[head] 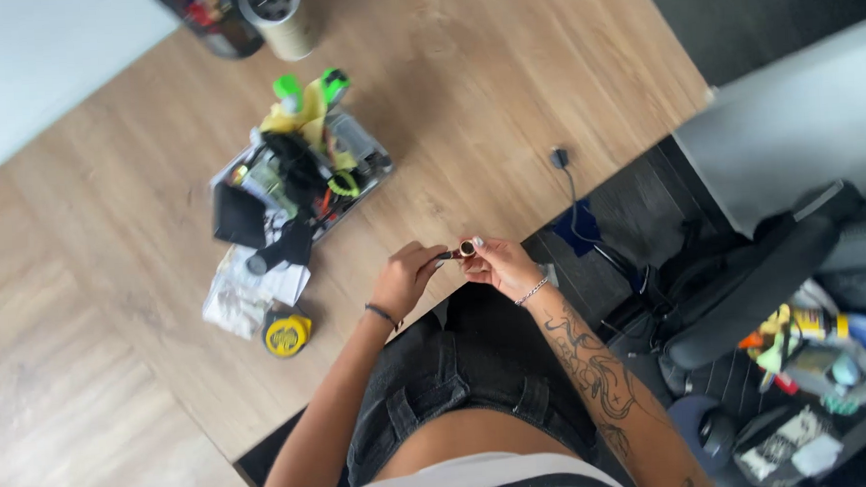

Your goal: Organize various items from a chair into a clear plastic container on a desk.

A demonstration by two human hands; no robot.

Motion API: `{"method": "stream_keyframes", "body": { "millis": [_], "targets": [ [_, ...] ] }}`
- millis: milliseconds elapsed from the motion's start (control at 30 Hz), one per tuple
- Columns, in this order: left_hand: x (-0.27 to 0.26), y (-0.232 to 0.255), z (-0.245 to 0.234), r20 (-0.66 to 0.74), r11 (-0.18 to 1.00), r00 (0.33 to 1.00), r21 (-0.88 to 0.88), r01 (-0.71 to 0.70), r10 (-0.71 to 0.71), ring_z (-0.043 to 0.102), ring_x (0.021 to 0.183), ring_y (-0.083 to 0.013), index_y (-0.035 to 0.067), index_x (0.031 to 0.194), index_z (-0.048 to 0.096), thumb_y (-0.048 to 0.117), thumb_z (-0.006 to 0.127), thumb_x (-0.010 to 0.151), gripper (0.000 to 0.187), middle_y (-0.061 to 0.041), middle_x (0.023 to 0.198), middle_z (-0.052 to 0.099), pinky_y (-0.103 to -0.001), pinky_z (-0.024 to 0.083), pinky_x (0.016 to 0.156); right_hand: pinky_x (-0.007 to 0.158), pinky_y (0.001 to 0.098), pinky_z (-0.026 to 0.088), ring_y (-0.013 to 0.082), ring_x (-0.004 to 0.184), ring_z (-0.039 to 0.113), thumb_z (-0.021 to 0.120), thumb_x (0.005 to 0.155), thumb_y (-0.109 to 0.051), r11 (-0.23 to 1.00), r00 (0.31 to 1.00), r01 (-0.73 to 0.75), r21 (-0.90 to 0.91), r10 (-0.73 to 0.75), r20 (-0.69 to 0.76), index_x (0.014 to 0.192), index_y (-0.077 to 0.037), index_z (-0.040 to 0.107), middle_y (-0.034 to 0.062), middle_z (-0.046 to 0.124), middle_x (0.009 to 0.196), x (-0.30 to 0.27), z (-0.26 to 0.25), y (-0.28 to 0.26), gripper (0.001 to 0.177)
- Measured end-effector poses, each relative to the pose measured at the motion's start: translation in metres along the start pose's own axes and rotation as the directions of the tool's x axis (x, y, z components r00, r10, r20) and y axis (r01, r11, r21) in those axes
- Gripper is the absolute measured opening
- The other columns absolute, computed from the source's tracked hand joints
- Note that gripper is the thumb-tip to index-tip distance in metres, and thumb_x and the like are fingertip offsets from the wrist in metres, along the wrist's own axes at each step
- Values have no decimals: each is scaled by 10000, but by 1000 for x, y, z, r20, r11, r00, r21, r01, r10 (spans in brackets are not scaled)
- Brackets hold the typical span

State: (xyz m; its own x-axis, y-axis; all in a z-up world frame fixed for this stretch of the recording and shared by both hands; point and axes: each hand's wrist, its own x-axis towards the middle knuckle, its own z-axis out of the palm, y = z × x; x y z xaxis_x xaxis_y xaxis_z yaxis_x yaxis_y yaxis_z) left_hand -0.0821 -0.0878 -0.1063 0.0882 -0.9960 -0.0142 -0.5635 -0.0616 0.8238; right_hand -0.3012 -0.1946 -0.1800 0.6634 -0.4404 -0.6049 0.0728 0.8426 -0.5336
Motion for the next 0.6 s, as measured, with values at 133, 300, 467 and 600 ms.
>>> {"method": "stream_keyframes", "body": {
  "millis": [133,300,467,600],
  "targets": [
    [6,35,7,77,999,997,-28,-18,20,659,773,-330,122,1155,749,133,700,940,221,-120,881,661,-410,523,675,774,355,644,173,853,736,587,1017,-275,986,984,101,135,-80,-157,1236,24,679,114,750,1022,-36,4,10,382],
    [9,71,33,141,988,979,-65,-140,148,673,802,-317,58,1142,738,8,664,914,245,-121,923,683,-386,529,688,814,382,646,174,888,716,617,993,-211,940,872,288,185,-178,-455,1233,10,684,80,726,1016,-81,-31,36,334],
    [22,116,81,255,985,952,-72,-157,171,672,755,-280,43,1131,745,-6,664,908,243,-110,905,688,-353,534,669,835,371,646,158,879,698,635,989,-163,869,680,445,218,-170,-713,1225,16,691,66,696,996,-127,-117,48,302],
    [39,136,134,309,996,947,-24,-88,91,673,735,-267,38,1137,747,-5,673,898,254,-107,896,694,-335,534,647,818,351,647,161,864,696,636,976,-109,841,547,505,194,-138,-826,1207,18,692,80,695,979,-126,-217,43,269]
  ]
}}
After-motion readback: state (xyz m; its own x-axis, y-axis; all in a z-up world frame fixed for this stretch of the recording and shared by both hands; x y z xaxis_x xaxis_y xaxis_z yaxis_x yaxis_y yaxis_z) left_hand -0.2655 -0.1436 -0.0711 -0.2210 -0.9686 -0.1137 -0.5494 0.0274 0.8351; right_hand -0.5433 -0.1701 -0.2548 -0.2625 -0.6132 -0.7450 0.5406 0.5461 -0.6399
